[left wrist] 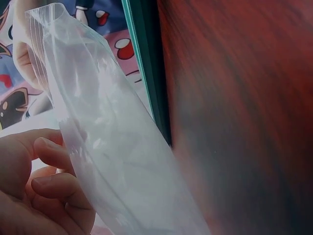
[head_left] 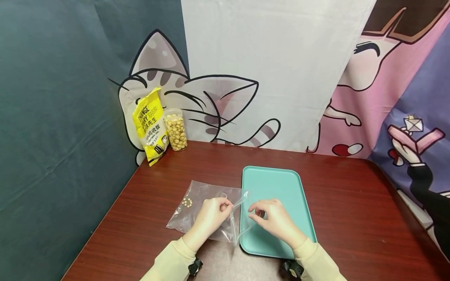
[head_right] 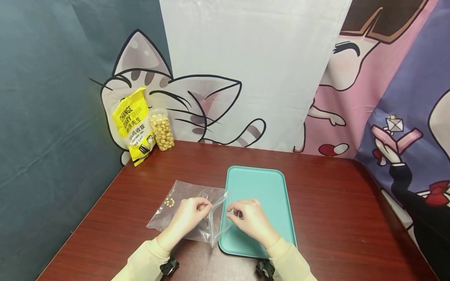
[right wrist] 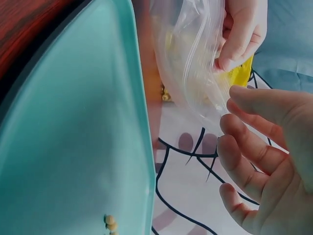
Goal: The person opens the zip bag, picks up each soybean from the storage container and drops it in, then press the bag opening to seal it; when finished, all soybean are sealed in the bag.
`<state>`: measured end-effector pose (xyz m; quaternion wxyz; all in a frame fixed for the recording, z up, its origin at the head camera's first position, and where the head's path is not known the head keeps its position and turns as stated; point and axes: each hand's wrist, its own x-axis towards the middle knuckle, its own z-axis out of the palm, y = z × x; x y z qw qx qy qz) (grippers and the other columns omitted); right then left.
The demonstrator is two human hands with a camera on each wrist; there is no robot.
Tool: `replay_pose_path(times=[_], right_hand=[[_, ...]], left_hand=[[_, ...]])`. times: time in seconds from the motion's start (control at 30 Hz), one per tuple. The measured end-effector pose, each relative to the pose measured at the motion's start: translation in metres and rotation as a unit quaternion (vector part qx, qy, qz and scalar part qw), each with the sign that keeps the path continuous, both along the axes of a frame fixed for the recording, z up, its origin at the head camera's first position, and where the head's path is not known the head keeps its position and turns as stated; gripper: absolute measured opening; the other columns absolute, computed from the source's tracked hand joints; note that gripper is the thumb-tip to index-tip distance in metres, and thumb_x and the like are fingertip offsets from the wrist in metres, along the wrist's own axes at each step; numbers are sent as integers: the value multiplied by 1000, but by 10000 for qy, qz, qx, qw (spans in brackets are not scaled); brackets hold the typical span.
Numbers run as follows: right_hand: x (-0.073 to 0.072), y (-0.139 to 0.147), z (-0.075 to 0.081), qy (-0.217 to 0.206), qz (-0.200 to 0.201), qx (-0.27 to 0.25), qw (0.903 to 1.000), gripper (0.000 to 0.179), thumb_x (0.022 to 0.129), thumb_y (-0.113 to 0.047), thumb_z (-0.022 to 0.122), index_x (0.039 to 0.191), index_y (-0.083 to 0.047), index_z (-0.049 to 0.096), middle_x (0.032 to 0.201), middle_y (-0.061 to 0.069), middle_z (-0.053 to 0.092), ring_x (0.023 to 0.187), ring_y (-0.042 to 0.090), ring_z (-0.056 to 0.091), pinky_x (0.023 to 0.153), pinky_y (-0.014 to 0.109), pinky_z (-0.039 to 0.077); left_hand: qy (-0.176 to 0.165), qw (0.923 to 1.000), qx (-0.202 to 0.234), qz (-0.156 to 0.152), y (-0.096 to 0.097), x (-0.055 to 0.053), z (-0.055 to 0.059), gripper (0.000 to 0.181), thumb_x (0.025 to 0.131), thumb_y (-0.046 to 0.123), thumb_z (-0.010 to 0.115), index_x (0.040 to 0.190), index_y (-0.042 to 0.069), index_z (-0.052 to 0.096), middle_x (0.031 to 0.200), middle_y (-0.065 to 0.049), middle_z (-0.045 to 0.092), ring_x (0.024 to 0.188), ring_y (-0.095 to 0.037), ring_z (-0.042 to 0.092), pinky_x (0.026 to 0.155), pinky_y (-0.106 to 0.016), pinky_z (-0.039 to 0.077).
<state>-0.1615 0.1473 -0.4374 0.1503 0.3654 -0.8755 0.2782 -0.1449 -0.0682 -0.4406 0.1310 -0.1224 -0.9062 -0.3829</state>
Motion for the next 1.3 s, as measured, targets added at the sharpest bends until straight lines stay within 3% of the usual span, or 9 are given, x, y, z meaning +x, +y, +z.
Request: replay_pose_path(times=[0.27,0.43,0.6,0.97,1.3], right_hand=[[-4,12,0,59,145,-390,9991,13,73,-7,79,81,-14,71,69,-14,59,61,-4,49,60,26,46],[-7,26,0,-566,-22,-613,9965,11,76,-5,76,84,-12,70,69,-14,58,63,-3,49,56,25,46],[-13,41,0,-990,-520,-710,9912,9,79,-7,74,86,-11,70,68,-16,55,65,0,50,57,25,45],[-22,62,-12,-1298,-1090,-318,9850,9,79,-10,75,84,-16,70,66,-15,52,63,1,49,59,23,43],[-29,77,-21,-2032,-933,128,9746,9,80,-10,74,86,-13,69,64,-10,54,60,1,46,56,23,41]], left_hand=[[-18,10000,24,3,0,1,0,11,83,9,64,74,13,70,51,13,52,45,6,36,47,-17,35],[-18,10000,-18,2,0,1,1,11,83,9,64,75,13,70,51,13,52,45,5,37,48,-16,35],[-14,10000,12,-58,0,2,1,11,83,9,63,75,13,70,51,13,52,45,6,36,47,-17,35],[-77,10000,0,-29,1,2,0,11,82,9,64,74,12,70,51,12,50,45,4,35,46,-17,34],[-108,9999,28,-25,0,2,1,10,82,9,64,75,12,70,51,12,50,45,4,35,46,-17,34]])
